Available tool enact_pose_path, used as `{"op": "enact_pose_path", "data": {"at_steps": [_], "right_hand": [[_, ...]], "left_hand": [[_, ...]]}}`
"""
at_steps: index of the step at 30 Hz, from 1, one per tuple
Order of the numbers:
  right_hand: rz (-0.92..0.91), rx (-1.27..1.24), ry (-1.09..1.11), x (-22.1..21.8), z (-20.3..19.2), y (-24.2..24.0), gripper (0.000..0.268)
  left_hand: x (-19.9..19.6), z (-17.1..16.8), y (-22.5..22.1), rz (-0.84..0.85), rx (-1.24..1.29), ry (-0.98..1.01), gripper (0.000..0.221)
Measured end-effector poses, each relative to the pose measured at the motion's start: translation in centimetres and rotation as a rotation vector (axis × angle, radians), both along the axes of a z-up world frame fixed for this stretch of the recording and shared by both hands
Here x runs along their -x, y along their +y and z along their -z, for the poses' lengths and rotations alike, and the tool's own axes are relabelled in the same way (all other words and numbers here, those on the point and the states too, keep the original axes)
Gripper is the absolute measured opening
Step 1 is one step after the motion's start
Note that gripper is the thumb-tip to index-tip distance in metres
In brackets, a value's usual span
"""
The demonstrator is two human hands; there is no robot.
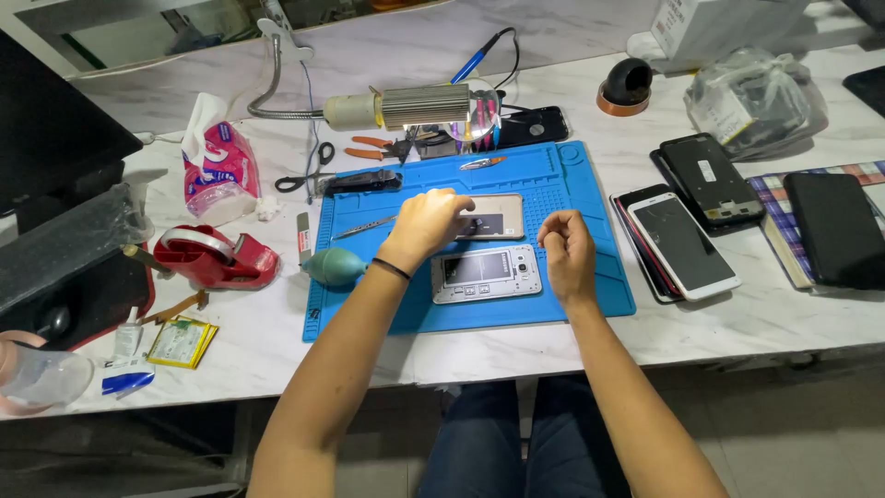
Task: Reassembling a mobile phone by installing internal components and snapping the casing together.
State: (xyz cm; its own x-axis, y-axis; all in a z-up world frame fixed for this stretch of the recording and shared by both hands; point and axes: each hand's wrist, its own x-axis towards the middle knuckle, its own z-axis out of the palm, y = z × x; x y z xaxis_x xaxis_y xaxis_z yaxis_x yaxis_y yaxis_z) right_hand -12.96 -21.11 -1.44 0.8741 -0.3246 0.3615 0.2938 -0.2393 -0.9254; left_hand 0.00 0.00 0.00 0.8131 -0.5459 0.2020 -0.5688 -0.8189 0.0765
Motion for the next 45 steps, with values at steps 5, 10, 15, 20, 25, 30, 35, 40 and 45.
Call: {"op": "enact_pose_path", "data": {"at_steps": [5, 10, 15, 20, 25, 30, 35, 40, 45], "right_hand": [[0.000, 0.045, 0.058, -0.3, 0.9, -0.2, 0.016], [0.016, 0.059, 0.083, -0.6, 1.0, -0.2, 0.019], [0.020, 0.073, 0.098, -0.7, 1.1, -0.2, 0.021], [0.017, 0.079, 0.097, -0.6, 1.0, -0.1, 0.021], [0.021, 0.089, 0.086, -0.8, 1.3, -0.3, 0.019], [0.025, 0.111, 0.072, -0.9, 1.6, -0.4, 0.019], [0.011, 0.151, 0.084, -0.6, 1.5, 0.1, 0.021], [-0.029, 0.514, -0.108, -0.7, 2.5, 0.8, 0.020], [-0.128, 0.957, -0.404, -0.1, 2.7, 1.9, 0.020]], "left_hand": [[-1.1, -0.9, -1.8, -0.062, 0.010, 0.286, 0.024], [-1.7, -0.8, -2.9, -0.158, 0.110, 0.428, 0.024], [-2.3, 0.1, -3.2, -0.228, 0.151, 0.443, 0.012], [-2.4, 0.4, -2.9, -0.247, 0.193, 0.463, 0.006], [-1.8, 0.2, -2.8, -0.205, 0.234, 0.441, 0.006], [2.8, -3.1, -0.2, 0.043, 0.751, 0.202, 0.032], [10.8, -3.9, 3.5, -0.051, 1.010, 0.217, 0.015], [15.4, -1.1, 5.4, -0.276, 1.227, 0.455, 0.020], [17.1, -0.3, 5.7, -0.310, 1.407, 0.558, 0.015]]}}
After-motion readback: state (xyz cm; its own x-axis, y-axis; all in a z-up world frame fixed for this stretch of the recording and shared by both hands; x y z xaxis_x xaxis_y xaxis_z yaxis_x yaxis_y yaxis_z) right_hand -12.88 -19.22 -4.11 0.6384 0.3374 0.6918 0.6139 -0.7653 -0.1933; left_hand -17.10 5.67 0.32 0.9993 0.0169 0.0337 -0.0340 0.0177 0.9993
